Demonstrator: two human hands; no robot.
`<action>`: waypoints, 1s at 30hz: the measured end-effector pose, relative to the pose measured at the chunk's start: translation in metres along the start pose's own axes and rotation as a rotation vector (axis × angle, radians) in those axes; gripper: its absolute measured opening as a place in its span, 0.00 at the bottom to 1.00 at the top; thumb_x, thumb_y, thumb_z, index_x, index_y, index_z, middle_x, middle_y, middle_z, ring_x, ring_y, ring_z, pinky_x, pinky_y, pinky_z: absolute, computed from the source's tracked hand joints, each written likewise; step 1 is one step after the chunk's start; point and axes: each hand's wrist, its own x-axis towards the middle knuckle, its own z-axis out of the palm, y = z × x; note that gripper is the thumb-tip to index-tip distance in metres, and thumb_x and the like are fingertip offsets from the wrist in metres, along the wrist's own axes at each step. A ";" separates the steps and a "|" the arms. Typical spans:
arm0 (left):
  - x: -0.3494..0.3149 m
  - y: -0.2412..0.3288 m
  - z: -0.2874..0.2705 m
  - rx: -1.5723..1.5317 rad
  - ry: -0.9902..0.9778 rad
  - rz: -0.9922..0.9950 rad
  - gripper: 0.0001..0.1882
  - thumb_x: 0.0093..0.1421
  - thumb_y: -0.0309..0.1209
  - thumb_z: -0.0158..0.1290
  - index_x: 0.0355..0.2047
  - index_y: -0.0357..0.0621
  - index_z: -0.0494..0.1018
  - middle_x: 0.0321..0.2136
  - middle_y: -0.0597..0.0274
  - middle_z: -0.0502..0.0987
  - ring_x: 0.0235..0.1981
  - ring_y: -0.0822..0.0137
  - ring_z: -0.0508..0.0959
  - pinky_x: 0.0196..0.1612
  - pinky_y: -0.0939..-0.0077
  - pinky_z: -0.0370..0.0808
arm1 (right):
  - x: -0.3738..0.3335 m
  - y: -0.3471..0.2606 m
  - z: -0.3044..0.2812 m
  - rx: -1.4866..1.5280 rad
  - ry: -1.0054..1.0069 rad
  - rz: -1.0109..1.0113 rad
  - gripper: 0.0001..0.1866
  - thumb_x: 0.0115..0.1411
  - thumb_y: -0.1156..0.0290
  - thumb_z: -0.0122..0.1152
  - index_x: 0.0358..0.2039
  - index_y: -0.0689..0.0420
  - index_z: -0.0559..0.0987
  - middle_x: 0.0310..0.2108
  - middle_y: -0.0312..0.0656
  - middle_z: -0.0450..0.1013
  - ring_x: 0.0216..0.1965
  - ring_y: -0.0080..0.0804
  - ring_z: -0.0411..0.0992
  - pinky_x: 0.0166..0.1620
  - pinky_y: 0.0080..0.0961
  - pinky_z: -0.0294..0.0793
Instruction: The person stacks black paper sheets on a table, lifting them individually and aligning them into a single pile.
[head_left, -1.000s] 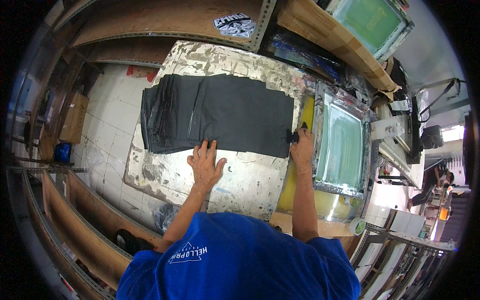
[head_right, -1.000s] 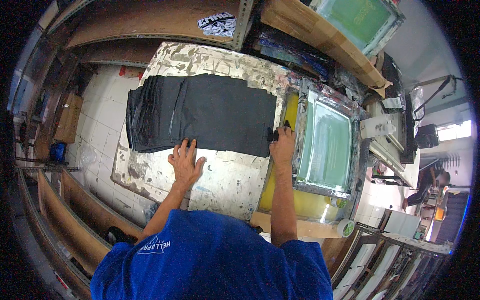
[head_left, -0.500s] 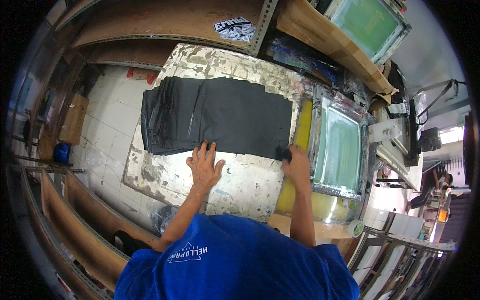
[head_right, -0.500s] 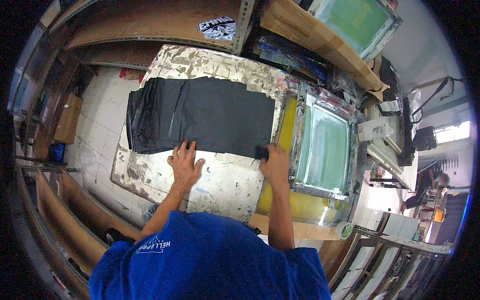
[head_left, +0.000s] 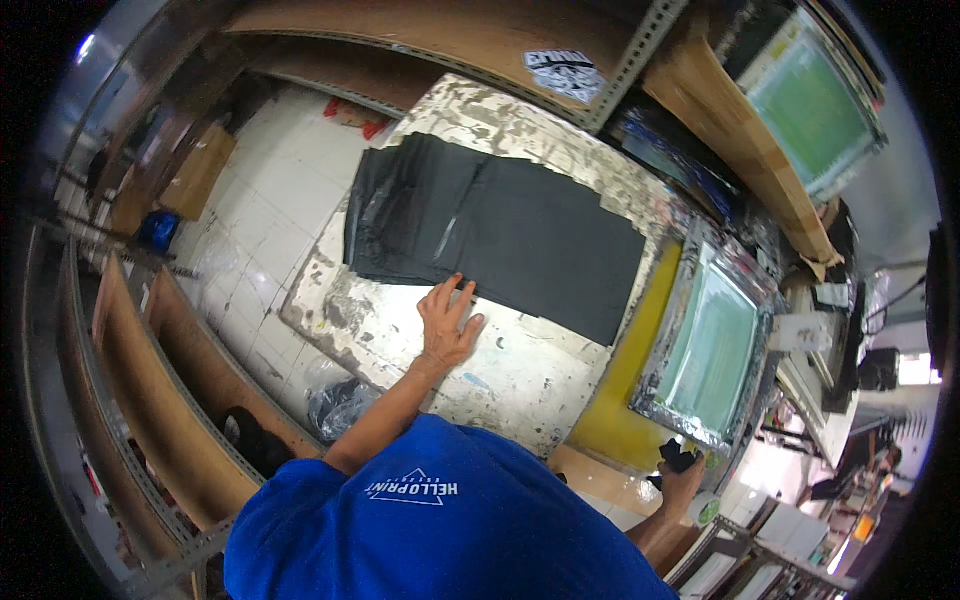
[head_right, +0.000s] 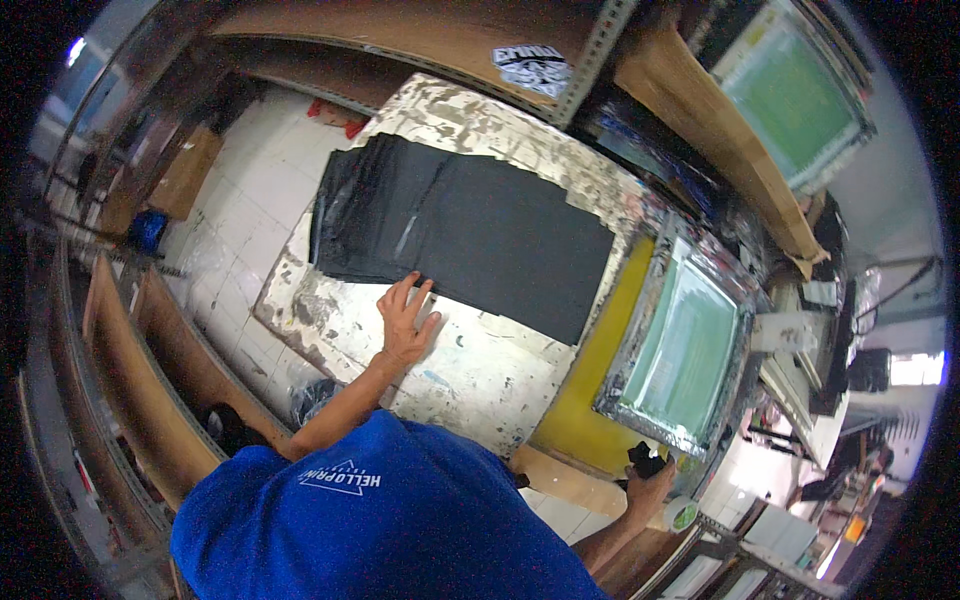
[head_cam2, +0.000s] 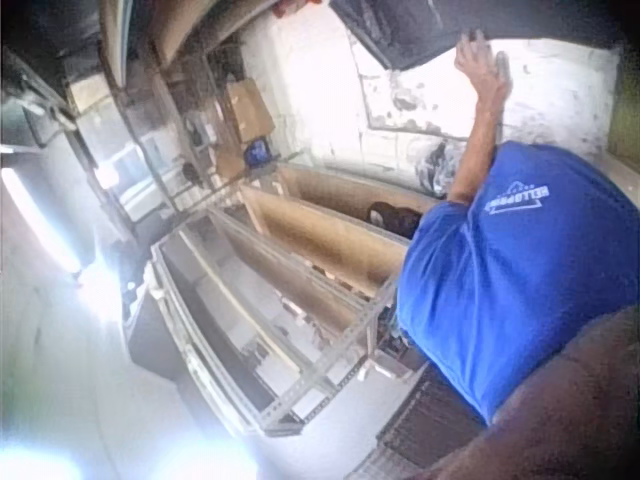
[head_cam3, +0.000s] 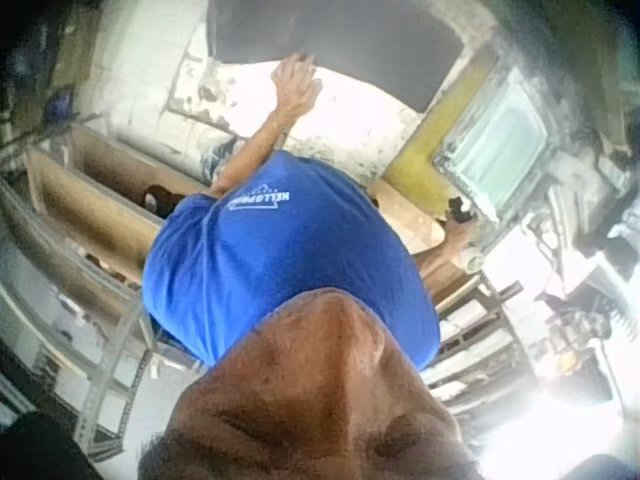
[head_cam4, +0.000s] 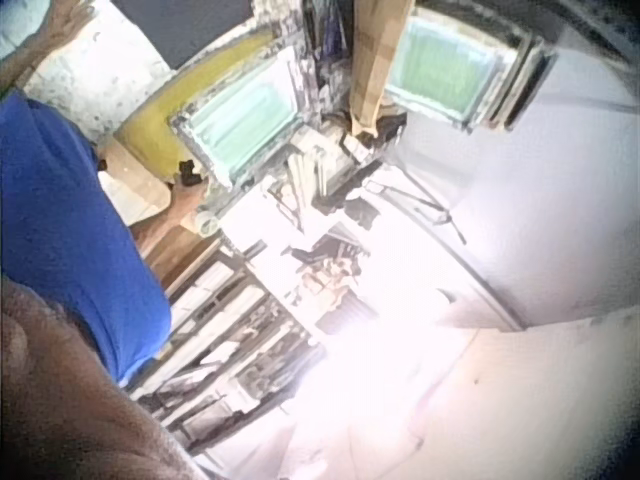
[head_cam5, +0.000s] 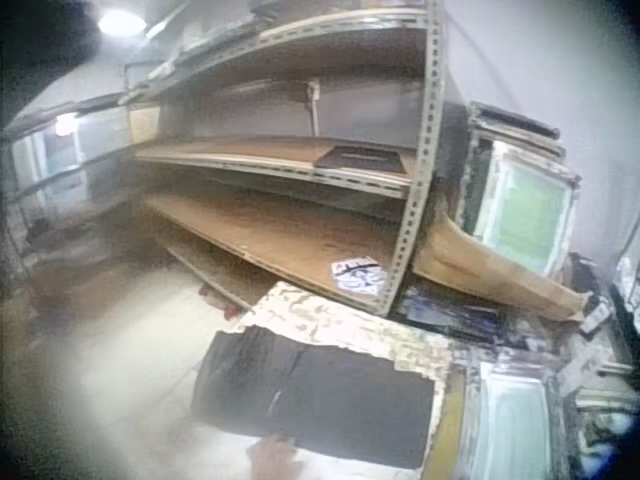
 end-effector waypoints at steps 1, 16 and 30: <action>-0.002 -0.004 -0.001 -0.027 0.039 0.011 0.28 0.61 0.43 0.53 0.58 0.41 0.70 0.62 0.49 0.63 0.60 0.48 0.60 0.58 0.51 0.53 | -0.001 0.003 0.003 0.008 -0.071 0.003 0.44 0.37 0.75 0.77 0.57 0.65 0.68 0.54 0.60 0.68 0.56 0.60 0.66 0.58 0.47 0.66; 0.125 -0.074 -0.083 0.486 0.296 -0.431 0.38 0.47 0.45 0.66 0.56 0.38 0.69 0.51 0.54 0.73 0.51 0.56 0.70 0.51 0.56 0.59 | 0.000 -0.085 -0.027 0.271 -0.415 -0.222 0.14 0.52 0.73 0.68 0.39 0.63 0.79 0.34 0.44 0.78 0.32 0.29 0.75 0.35 0.27 0.76; 0.176 -0.067 -0.075 0.599 -0.153 -0.606 0.32 0.38 0.33 0.67 0.46 0.44 0.69 0.44 0.53 0.74 0.48 0.53 0.74 0.51 0.53 0.68 | -0.027 -0.134 0.040 0.398 -0.760 -0.271 0.26 0.50 0.73 0.71 0.50 0.62 0.76 0.42 0.47 0.78 0.41 0.35 0.76 0.41 0.30 0.78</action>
